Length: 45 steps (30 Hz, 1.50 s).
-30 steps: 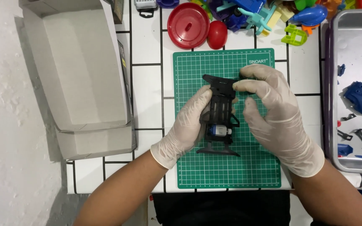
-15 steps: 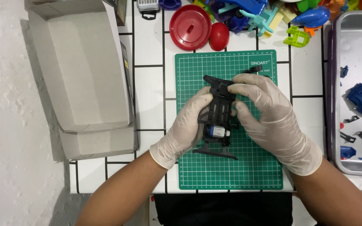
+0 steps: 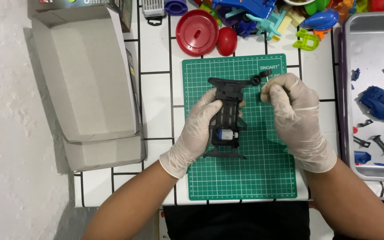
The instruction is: Assembling a mini 4WD toy car chassis by installing gears, a motor, and internal plastic components on a cutting mat.
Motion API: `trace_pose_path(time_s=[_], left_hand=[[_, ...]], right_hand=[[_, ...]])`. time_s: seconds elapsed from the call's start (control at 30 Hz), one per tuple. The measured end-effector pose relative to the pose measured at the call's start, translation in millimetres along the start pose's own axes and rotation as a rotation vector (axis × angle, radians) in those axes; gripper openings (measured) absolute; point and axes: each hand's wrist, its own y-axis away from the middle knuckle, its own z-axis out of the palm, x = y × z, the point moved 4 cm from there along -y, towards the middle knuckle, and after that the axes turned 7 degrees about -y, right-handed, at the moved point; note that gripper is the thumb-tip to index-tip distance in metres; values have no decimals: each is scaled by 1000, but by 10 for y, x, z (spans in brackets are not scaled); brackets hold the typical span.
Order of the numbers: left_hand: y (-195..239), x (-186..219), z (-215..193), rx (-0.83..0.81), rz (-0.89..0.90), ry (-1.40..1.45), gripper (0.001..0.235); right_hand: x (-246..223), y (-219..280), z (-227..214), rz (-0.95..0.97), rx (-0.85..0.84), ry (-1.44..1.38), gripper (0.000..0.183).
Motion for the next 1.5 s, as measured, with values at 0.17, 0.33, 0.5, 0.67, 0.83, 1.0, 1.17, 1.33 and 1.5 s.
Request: trace_pose_path(time_s=[0.17, 0.33, 0.5, 0.67, 0.83, 1.0, 1.17, 1.33, 1.5], left_hand=[[1, 33, 29, -1, 6, -3, 30], [1, 52, 78, 12, 30, -20, 30], [-4, 75, 83, 5, 54, -23, 31], [-11, 40, 85, 6, 53, -9, 32], [-2, 6, 99, 13, 29, -4, 31], [-8, -13, 72, 38, 32, 7, 32], [42, 71, 125, 44, 41, -40, 34], [-26, 12, -11, 43, 104, -158, 33], [-54, -37, -104, 54, 132, -174, 32]], right_hand=[[187, 37, -79, 115, -27, 9, 27], [147, 61, -56, 198, -54, -5, 28], [92, 74, 10, 255, -92, 3, 28], [92, 33, 2, 278, -95, -7, 27], [158, 52, -10, 284, -108, -16, 28], [230, 68, -15, 272, -117, 10, 29], [186, 46, -9, 72, -134, 13, 29], [-437, 18, 116, -491, -229, -37, 25], [-332, 119, 184, -425, -310, 130, 38]])
